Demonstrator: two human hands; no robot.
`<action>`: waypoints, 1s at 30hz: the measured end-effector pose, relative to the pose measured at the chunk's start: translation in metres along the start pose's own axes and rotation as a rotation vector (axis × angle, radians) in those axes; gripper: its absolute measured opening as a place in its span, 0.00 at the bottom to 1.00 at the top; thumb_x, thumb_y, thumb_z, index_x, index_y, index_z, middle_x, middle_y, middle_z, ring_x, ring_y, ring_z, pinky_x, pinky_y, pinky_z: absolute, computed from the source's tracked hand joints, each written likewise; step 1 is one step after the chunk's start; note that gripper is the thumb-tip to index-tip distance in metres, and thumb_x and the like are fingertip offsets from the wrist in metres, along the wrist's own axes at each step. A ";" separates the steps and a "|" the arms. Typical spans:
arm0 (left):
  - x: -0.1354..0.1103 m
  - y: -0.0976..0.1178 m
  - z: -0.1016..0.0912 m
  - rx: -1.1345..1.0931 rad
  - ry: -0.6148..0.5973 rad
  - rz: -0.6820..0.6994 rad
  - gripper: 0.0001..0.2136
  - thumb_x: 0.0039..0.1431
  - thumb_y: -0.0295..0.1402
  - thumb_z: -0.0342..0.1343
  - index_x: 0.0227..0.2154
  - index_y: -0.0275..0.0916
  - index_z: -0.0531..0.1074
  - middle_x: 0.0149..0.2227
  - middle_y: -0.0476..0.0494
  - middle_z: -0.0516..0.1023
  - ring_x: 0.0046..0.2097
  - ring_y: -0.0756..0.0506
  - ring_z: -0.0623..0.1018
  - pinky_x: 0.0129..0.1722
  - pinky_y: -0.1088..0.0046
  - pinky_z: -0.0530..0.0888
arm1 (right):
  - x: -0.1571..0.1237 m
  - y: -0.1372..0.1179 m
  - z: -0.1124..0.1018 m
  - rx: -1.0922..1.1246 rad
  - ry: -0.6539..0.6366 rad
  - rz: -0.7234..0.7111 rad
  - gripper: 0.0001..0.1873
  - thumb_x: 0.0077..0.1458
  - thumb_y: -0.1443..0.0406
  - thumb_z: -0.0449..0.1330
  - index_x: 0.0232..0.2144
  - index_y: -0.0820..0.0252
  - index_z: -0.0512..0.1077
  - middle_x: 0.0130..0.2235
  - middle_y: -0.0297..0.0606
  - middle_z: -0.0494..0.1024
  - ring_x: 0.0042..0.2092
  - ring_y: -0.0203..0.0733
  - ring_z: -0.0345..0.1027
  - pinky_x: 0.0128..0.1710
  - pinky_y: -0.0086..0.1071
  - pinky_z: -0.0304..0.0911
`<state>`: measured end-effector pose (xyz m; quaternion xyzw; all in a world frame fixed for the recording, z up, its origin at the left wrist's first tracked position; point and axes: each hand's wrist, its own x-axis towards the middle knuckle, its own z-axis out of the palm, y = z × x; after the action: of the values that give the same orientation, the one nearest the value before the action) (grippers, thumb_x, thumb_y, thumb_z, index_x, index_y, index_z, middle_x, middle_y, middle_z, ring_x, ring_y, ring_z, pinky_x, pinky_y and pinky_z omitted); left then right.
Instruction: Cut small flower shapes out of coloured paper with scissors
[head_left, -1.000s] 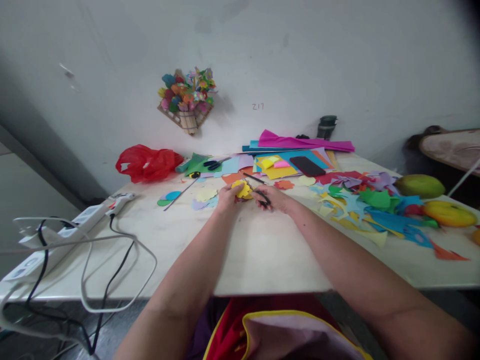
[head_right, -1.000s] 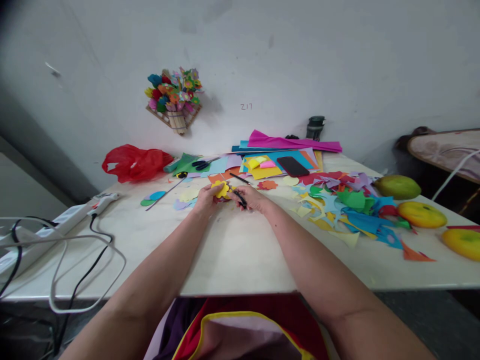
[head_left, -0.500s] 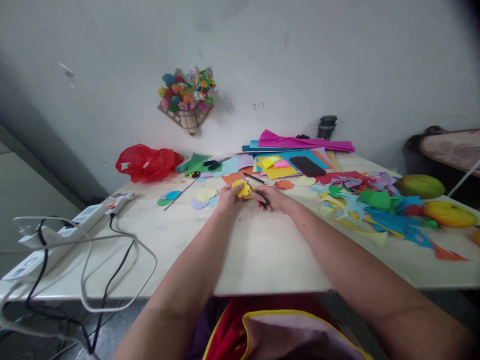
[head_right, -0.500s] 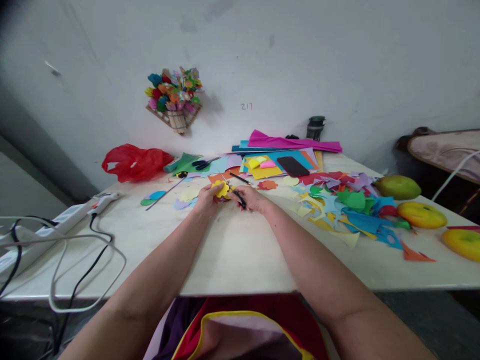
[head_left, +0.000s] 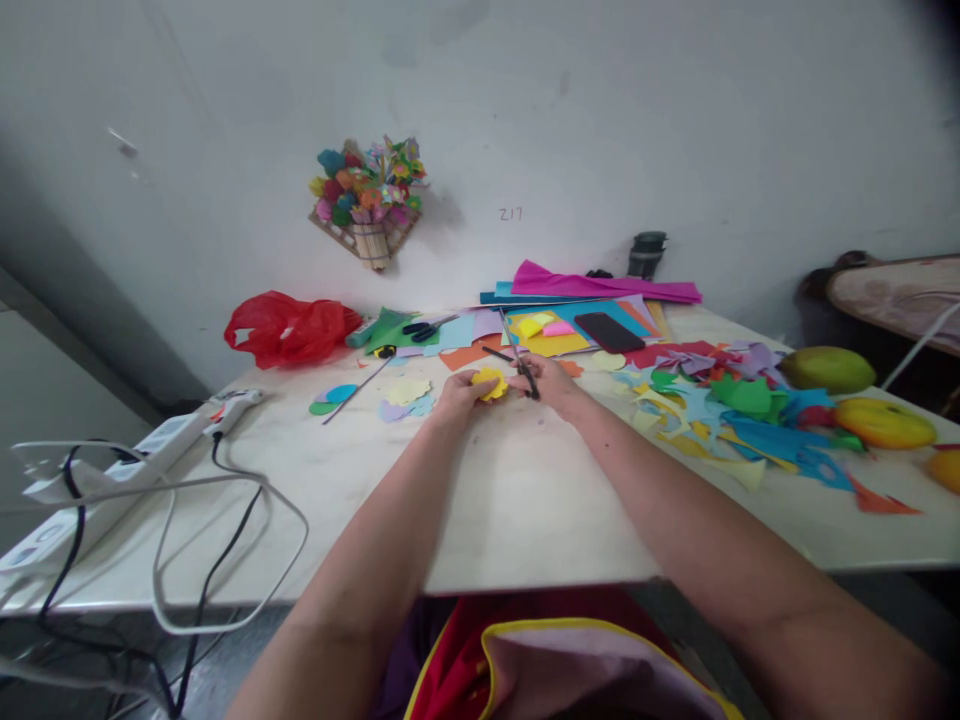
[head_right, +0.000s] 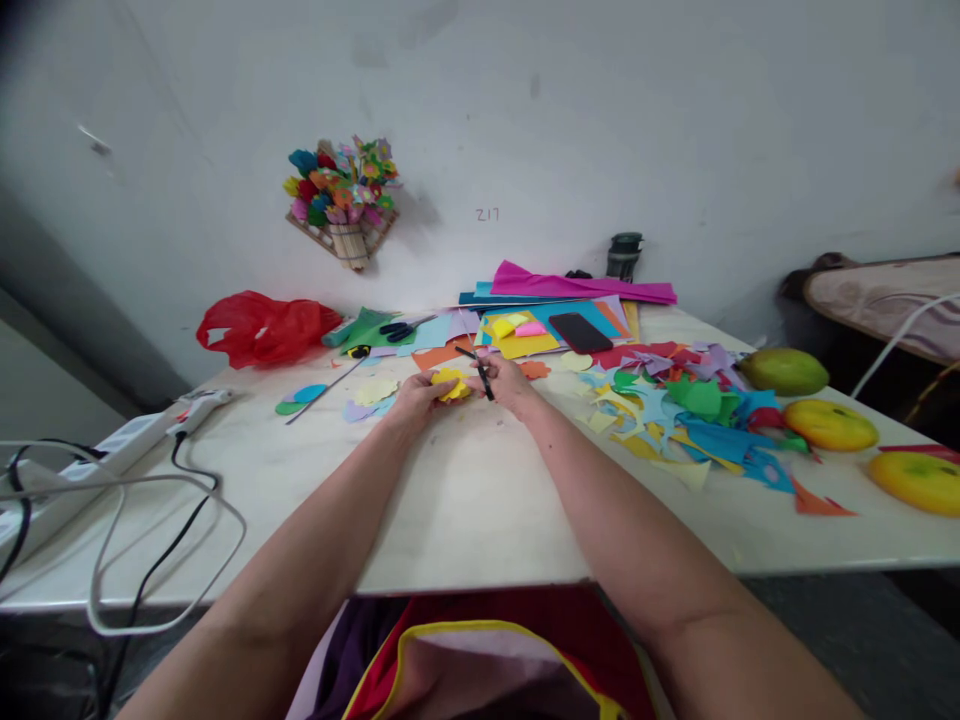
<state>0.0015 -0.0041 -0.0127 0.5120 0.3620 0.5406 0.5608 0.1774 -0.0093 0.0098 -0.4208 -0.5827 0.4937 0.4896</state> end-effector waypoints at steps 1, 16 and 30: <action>0.000 0.000 0.000 0.018 -0.026 0.001 0.17 0.34 0.38 0.74 0.24 0.33 0.76 0.24 0.42 0.78 0.25 0.49 0.74 0.27 0.72 0.70 | 0.001 0.000 -0.001 0.023 -0.001 -0.021 0.24 0.33 0.60 0.72 0.34 0.59 0.69 0.22 0.25 0.69 0.22 0.32 0.63 0.21 0.26 0.55; -0.008 0.007 0.007 0.005 -0.060 -0.049 0.14 0.34 0.34 0.72 0.22 0.32 0.76 0.23 0.41 0.77 0.23 0.49 0.74 0.24 0.74 0.69 | 0.009 0.005 -0.010 -0.123 -0.026 -0.101 0.18 0.32 0.68 0.64 0.32 0.58 0.69 0.21 0.25 0.68 0.26 0.35 0.64 0.27 0.28 0.59; -0.014 0.013 0.012 0.020 -0.140 -0.135 0.15 0.31 0.31 0.72 0.26 0.31 0.78 0.27 0.40 0.79 0.26 0.48 0.76 0.28 0.72 0.74 | 0.000 -0.007 -0.005 0.049 -0.100 -0.090 0.22 0.31 0.64 0.68 0.34 0.59 0.70 0.23 0.26 0.70 0.26 0.33 0.64 0.30 0.30 0.63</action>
<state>0.0079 -0.0215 0.0003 0.5286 0.3608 0.4610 0.6147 0.1825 -0.0098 0.0168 -0.3570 -0.6125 0.5057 0.4916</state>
